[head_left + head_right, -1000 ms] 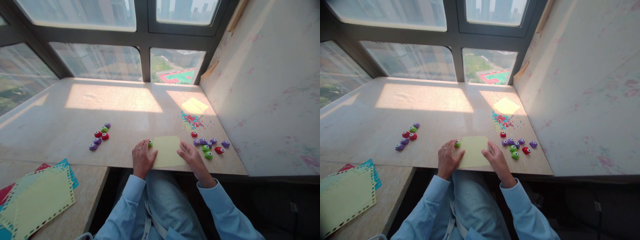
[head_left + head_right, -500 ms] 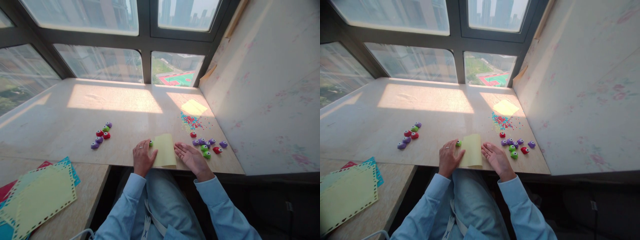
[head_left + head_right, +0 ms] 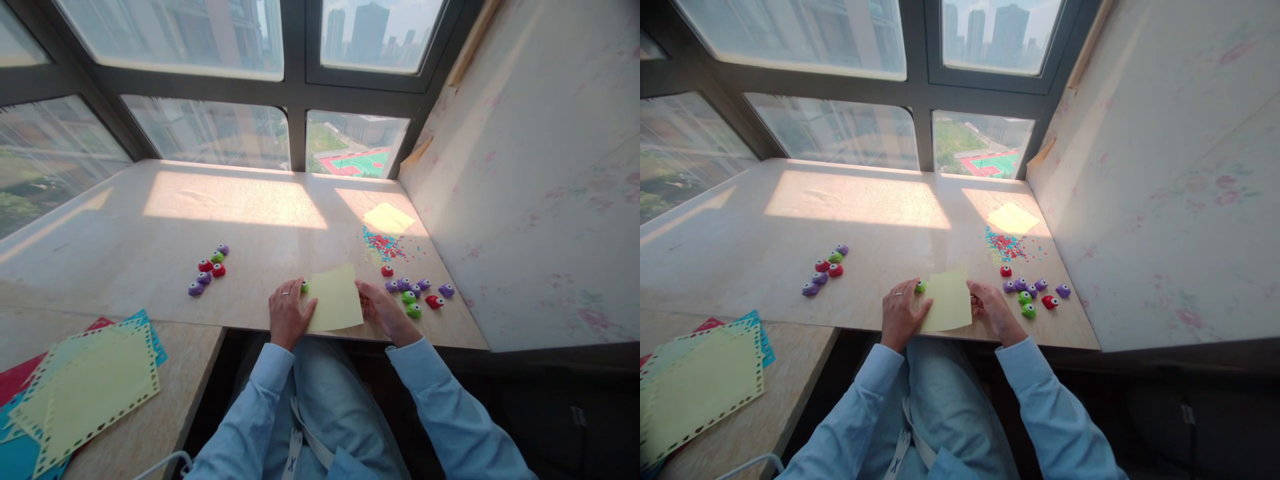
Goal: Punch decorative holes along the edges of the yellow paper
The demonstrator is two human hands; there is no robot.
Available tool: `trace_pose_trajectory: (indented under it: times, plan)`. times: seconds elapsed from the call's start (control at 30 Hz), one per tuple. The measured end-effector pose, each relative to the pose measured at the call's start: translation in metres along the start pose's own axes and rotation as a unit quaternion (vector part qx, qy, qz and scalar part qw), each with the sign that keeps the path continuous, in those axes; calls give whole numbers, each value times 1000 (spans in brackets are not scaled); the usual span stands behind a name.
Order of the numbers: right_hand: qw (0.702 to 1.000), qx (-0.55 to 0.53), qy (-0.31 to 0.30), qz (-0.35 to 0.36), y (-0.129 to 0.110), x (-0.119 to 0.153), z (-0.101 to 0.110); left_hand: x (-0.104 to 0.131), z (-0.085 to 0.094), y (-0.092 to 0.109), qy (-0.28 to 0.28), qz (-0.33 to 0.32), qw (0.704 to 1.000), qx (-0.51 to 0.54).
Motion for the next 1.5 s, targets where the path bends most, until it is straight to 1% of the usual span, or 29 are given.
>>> trace_pose_trajectory:
  times: [0.1,0.2,0.27,0.37,0.43,0.5,0.67,0.87,0.97,1.13,1.33,1.5]
  plan:
    - [997,63,31,-33,-4,0,7,0,0,0,2,-3,1000,-4]
    - [988,145,42,-42,-6,-6,18,1,-1,-1,11,-6,1000,-3]
    - [979,190,59,-38,-5,-11,26,1,-1,-1,22,-7,1000,3]
    - [970,227,83,-3,-3,-15,35,1,-2,-3,42,0,999,17]
    - [970,227,86,23,-2,-16,38,2,-2,-5,53,6,998,28]
    - [973,210,87,34,0,-15,39,1,-2,-6,59,10,998,35]
    - [983,171,64,15,3,-11,39,0,-1,-7,70,15,996,44]
    - [975,212,68,14,1,-12,40,1,1,-6,90,9,994,54]
    - [977,201,67,10,2,-13,41,1,0,-7,98,9,994,50]
    - [981,180,67,7,4,-12,42,1,0,-7,96,7,994,47]
    - [980,187,68,12,3,-10,41,0,1,-6,90,10,995,43]
    - [980,186,68,5,4,-8,40,-1,2,-5,85,25,995,50]
Point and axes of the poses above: each hand's wrist, its own x-axis away from the middle knuckle, its own z-axis out of the back of the hand, y = z × x, the point moved 5 cm from there along -x, towards the middle knuckle, and after that the axes turned 11 degrees about -x, right-handed, at the moved point
